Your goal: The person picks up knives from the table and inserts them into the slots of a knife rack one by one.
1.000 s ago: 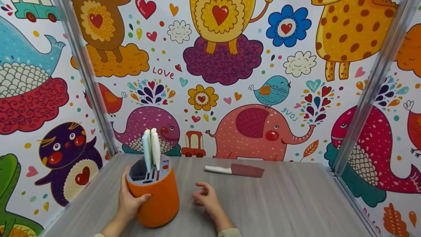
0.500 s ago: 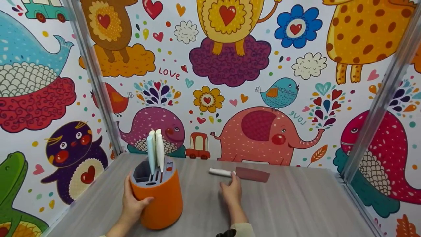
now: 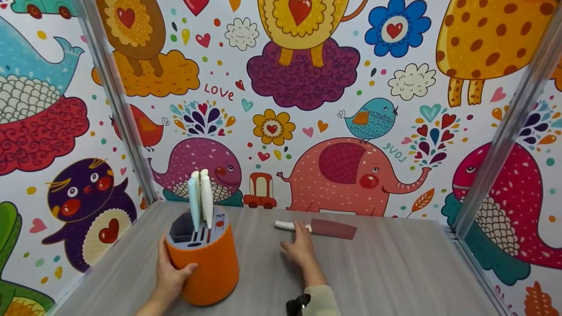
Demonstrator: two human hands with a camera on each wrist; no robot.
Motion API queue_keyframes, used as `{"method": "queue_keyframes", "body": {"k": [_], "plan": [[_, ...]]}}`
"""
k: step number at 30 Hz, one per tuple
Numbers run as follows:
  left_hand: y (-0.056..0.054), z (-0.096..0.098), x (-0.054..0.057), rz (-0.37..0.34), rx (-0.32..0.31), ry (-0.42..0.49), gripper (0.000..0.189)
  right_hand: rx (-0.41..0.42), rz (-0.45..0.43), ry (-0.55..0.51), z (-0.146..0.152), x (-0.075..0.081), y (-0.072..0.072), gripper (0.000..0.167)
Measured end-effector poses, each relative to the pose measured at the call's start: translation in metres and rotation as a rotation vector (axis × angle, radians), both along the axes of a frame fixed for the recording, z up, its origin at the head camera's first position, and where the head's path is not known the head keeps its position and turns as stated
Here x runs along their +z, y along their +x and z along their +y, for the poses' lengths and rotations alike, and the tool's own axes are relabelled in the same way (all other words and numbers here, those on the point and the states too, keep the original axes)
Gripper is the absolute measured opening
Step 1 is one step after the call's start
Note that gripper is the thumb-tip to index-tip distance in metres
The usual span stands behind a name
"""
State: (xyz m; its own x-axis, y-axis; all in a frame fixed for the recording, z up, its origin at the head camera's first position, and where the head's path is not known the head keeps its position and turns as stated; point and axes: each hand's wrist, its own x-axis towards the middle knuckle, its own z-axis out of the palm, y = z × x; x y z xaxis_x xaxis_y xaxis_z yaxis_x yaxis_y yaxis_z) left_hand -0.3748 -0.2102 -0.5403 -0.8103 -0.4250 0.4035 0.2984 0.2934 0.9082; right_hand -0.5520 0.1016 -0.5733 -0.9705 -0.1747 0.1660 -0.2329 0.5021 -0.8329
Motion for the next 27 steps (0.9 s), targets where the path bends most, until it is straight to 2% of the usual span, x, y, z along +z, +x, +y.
{"method": "queue_keyframes", "body": {"k": [7,11,16,20,24,27], "plan": [[0.006,0.0,0.002,-0.041,0.014,0.003,0.11,0.002,0.006,0.071,0.0,-0.003,-0.008,0.082],[0.003,0.002,0.004,-0.066,0.002,0.028,0.111,-0.008,0.002,0.055,0.008,-0.002,-0.015,0.081],[-0.002,0.004,0.005,-0.047,-0.017,0.018,0.112,-0.008,-0.018,0.099,0.018,0.001,-0.016,0.081],[-0.002,0.003,0.006,-0.027,-0.01,0.013,0.111,-0.023,0.07,0.232,0.013,0.004,-0.012,0.072],[0.0,0.002,0.006,-0.039,0.005,0.008,0.111,-0.102,0.19,0.387,0.004,0.004,-0.008,0.049],[0.002,0.003,0.005,-0.053,0.007,0.015,0.111,-0.094,0.232,0.449,0.001,0.002,-0.005,0.042]]}}
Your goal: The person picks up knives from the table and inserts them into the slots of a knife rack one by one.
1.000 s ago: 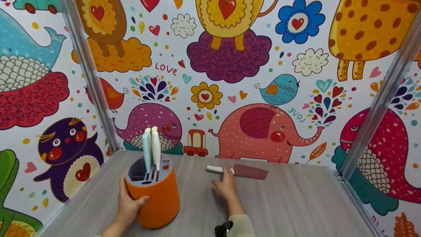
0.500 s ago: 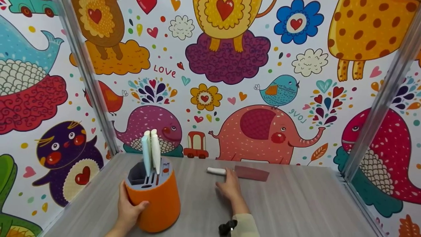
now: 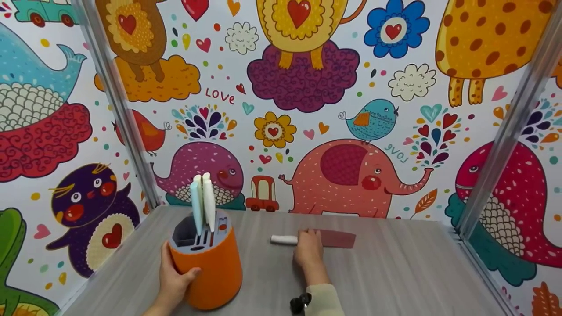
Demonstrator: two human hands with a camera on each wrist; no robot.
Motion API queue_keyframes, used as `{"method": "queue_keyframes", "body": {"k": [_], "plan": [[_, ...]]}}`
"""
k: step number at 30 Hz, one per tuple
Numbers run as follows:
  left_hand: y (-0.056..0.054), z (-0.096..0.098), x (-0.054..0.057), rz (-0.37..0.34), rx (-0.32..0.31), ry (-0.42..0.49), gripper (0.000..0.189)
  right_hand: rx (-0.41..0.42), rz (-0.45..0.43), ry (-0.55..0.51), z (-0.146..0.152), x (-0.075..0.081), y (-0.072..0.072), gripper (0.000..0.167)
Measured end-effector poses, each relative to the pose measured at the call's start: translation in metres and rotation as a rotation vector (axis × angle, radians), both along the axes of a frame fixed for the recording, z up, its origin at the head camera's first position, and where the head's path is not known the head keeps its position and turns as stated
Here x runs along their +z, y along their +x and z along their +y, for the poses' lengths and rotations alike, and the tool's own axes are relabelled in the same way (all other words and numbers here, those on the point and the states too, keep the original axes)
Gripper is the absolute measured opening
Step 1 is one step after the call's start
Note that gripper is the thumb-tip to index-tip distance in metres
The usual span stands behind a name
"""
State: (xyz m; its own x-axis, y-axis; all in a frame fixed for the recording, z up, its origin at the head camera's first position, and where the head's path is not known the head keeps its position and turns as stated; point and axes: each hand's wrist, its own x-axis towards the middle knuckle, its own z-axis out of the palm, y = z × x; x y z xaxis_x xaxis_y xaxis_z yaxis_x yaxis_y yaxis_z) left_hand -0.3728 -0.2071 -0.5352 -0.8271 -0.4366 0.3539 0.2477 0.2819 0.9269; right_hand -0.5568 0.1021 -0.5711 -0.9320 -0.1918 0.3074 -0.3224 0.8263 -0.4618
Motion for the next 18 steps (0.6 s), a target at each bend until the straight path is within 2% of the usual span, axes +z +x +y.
{"method": "queue_keyframes", "body": {"k": [4,7,12,15,18], "plan": [[0.001,0.001,0.0,-0.007,-0.003,0.015,0.111,0.095,-0.017,0.039,-0.004,-0.002,0.003,0.043],[0.001,0.0,0.001,-0.006,-0.002,0.012,0.11,0.111,-0.031,0.044,-0.008,-0.001,0.005,0.034],[0.0,-0.004,0.001,-0.001,0.003,-0.002,0.111,0.128,-0.039,0.072,-0.014,0.006,0.014,0.019],[-0.001,-0.003,-0.002,0.007,0.002,-0.006,0.111,0.191,-0.037,0.089,-0.014,0.012,0.022,0.013],[-0.002,-0.001,-0.004,0.012,0.0,-0.002,0.112,0.262,-0.05,0.057,-0.009,0.022,0.029,0.011]]}}
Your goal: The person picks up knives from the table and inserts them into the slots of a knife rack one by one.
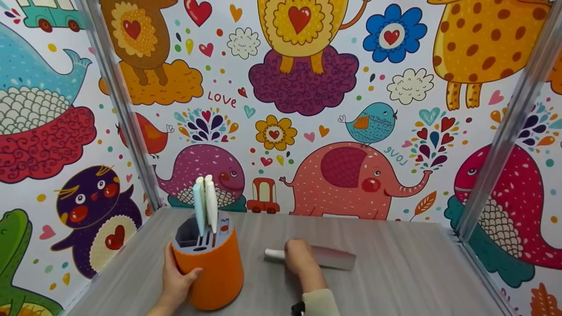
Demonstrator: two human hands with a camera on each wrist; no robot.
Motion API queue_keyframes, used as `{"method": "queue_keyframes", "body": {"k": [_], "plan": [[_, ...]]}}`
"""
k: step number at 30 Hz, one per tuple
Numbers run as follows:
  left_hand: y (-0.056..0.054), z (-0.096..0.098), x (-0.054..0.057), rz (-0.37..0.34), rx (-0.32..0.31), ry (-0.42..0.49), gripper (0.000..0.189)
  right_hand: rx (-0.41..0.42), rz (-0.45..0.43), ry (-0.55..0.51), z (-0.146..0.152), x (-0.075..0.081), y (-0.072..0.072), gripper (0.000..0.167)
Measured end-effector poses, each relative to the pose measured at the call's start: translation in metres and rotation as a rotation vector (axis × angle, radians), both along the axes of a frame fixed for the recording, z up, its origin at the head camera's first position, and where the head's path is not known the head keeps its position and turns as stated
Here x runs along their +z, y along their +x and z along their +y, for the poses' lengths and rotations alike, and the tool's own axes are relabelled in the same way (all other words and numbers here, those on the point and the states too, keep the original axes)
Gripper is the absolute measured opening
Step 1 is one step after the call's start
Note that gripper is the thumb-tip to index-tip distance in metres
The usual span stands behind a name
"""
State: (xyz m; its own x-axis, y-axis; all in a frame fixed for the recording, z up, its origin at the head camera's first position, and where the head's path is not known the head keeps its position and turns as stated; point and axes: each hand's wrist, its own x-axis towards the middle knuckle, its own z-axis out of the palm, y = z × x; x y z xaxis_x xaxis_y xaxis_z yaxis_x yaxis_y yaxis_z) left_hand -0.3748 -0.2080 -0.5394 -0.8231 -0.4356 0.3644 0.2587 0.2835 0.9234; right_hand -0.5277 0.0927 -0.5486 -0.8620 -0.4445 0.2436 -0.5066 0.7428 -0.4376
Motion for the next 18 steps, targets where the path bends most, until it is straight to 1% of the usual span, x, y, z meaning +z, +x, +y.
{"method": "queue_keyframes", "body": {"k": [2,3,6,8,10,14,18], "plan": [[-0.001,0.0,0.0,0.012,0.004,-0.007,0.112,0.022,-0.019,-0.043,0.003,0.011,0.006,0.014],[-0.001,-0.001,0.001,0.016,0.005,-0.013,0.112,0.029,-0.011,-0.061,0.004,0.017,0.008,0.016],[-0.003,0.003,0.001,0.023,-0.002,-0.026,0.112,0.02,0.016,-0.087,0.014,0.034,0.021,0.022],[-0.003,0.003,0.003,0.009,-0.006,-0.03,0.112,0.019,0.044,-0.094,0.016,0.044,0.03,0.024],[-0.002,0.001,0.005,-0.004,-0.009,-0.028,0.112,0.02,0.049,-0.105,0.018,0.053,0.039,0.025],[0.0,-0.003,0.005,-0.018,-0.02,-0.016,0.111,0.02,0.056,-0.155,0.023,0.068,0.058,0.026],[0.001,-0.002,0.002,-0.026,-0.03,-0.003,0.11,0.015,0.062,-0.253,0.035,0.079,0.076,0.027]]}}
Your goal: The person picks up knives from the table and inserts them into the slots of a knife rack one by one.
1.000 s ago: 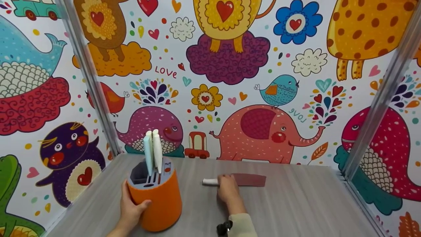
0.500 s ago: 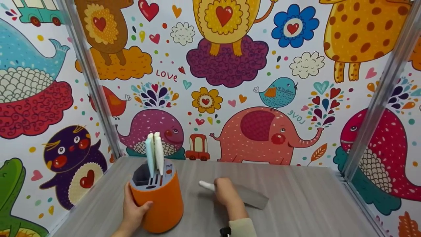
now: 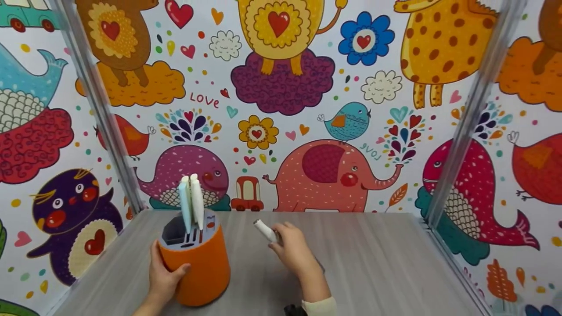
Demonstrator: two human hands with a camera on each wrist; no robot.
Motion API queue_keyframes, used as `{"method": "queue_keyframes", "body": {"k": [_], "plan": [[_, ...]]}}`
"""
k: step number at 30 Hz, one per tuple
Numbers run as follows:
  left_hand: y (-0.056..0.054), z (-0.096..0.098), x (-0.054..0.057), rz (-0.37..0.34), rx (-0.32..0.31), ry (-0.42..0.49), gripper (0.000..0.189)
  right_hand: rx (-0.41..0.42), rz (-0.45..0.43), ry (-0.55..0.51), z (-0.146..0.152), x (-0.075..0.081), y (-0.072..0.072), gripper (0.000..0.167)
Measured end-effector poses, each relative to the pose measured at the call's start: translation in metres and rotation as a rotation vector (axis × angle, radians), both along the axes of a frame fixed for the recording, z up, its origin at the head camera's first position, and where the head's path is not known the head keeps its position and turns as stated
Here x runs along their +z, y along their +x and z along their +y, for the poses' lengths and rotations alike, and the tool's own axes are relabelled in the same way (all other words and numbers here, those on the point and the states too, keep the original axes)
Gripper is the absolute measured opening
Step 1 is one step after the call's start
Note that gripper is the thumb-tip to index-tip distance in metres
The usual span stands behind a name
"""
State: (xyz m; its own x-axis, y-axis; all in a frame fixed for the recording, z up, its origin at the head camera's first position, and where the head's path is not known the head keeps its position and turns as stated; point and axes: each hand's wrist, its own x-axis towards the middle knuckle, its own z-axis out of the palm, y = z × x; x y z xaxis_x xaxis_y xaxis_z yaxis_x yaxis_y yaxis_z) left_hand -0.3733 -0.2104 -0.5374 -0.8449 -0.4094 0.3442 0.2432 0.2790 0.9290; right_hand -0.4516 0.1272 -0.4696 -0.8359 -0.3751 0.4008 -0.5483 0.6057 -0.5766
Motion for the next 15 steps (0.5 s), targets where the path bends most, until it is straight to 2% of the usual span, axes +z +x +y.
{"method": "queue_keyframes", "body": {"k": [8,15], "plan": [[0.001,0.001,-0.003,-0.006,-0.007,0.003,0.112,0.03,-0.102,-0.269,0.012,0.019,0.02,0.034],[0.0,0.0,0.001,0.009,0.002,-0.029,0.111,0.018,-0.125,-0.439,0.011,0.035,0.034,0.036]]}}
